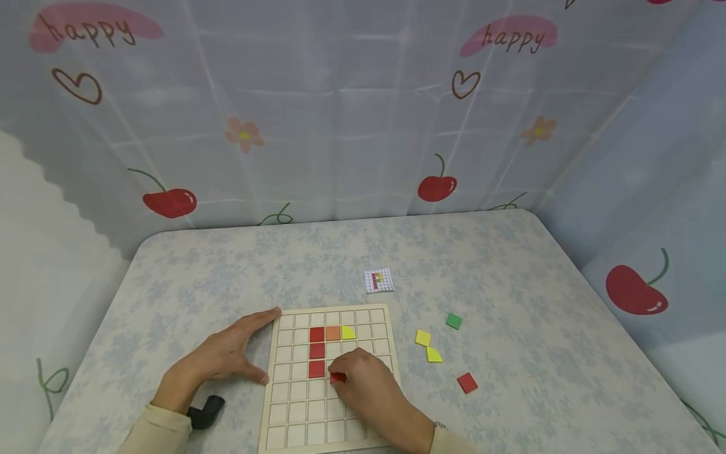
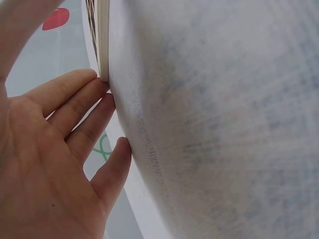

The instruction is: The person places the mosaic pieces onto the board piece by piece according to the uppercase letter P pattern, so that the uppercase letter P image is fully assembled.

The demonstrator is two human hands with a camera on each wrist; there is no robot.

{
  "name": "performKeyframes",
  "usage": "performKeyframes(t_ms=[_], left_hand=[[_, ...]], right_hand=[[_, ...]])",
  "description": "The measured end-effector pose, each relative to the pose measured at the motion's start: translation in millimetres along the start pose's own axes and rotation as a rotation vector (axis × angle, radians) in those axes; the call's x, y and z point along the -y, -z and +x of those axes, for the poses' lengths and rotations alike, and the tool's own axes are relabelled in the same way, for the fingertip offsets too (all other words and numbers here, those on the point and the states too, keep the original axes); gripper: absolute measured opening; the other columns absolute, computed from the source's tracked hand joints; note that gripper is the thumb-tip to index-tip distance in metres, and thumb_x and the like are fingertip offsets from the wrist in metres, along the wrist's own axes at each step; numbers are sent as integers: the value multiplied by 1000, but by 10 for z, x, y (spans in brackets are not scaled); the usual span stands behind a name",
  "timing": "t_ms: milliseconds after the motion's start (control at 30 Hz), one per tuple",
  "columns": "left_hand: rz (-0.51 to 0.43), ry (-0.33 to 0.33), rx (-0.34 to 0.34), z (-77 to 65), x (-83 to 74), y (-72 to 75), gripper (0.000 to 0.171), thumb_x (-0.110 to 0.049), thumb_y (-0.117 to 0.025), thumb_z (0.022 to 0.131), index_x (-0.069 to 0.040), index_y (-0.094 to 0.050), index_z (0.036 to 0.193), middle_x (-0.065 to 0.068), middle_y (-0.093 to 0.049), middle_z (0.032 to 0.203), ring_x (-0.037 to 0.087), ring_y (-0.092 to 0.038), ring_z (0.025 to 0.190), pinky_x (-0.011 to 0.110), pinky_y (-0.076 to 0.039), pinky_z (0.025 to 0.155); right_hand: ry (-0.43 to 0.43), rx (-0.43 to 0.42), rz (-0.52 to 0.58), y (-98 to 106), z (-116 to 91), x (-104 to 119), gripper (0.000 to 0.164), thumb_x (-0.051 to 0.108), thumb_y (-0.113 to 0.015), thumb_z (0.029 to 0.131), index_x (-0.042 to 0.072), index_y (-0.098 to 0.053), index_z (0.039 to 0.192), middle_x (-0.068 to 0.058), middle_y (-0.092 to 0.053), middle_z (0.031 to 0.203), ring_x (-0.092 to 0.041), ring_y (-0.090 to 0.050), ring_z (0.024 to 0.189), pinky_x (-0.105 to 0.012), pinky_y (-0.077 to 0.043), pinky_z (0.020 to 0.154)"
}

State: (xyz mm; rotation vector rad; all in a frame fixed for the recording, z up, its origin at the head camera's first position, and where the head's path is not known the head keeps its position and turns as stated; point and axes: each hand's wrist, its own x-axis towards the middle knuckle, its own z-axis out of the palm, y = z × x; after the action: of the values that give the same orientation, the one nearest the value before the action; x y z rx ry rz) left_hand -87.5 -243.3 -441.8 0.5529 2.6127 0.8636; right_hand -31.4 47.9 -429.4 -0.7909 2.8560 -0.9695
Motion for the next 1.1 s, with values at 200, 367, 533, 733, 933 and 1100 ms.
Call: performKeyframes(t_ms=[200,367,533,733,933,1100], left_hand=[[0,0,-7,1,9,0,119,-51,-91,60,-14,-31,156,15,-29,158,42,-29,141,64,-37,98],[-1,0,-5,8,15,-6,118,-49,-92,59,-14,-32,155,16,-29,158,42,-30,141,65,-38,96],[-1,0,-7,10,21,-10,118,-48,-92,59,-14,-32,155,15,-30,157,42,-30,140,64,-38,96],[3,0,-11,10,16,-7,118,-48,-92,59,-12,-32,155,16,-31,157,42,-31,140,64,-38,96],[7,8,-10,15,9,-5,119,-47,-92,59,-13,-32,155,16,-31,156,43,-31,140,65,-38,95],[3,14,-10,17,14,-6,119,-47,-93,59,-13,-32,155,16,-31,156,43,-31,140,66,-38,95]], right_hand=[[40,26,-40,-93,37,128,11,7,-78,83,11,-79,93,8,-72,92,-5,-62,92,-18,-50,76],[66,43,-55,-165,40,185,11,5,-79,82,14,-79,88,12,-70,89,-3,-59,89,-15,-48,75],[95,54,-91,-211,41,215,10,5,-79,82,15,-79,85,12,-70,88,-3,-60,90,-16,-48,78],[127,45,-144,-232,50,211,9,5,-78,83,14,-78,84,11,-71,87,-3,-61,91,-16,-49,78],[144,31,-155,-247,51,193,9,6,-78,84,15,-78,84,11,-71,86,-3,-61,90,-15,-48,77],[149,30,-152,-248,48,200,9,5,-78,83,14,-78,85,12,-71,87,-2,-60,89,-13,-48,77]])
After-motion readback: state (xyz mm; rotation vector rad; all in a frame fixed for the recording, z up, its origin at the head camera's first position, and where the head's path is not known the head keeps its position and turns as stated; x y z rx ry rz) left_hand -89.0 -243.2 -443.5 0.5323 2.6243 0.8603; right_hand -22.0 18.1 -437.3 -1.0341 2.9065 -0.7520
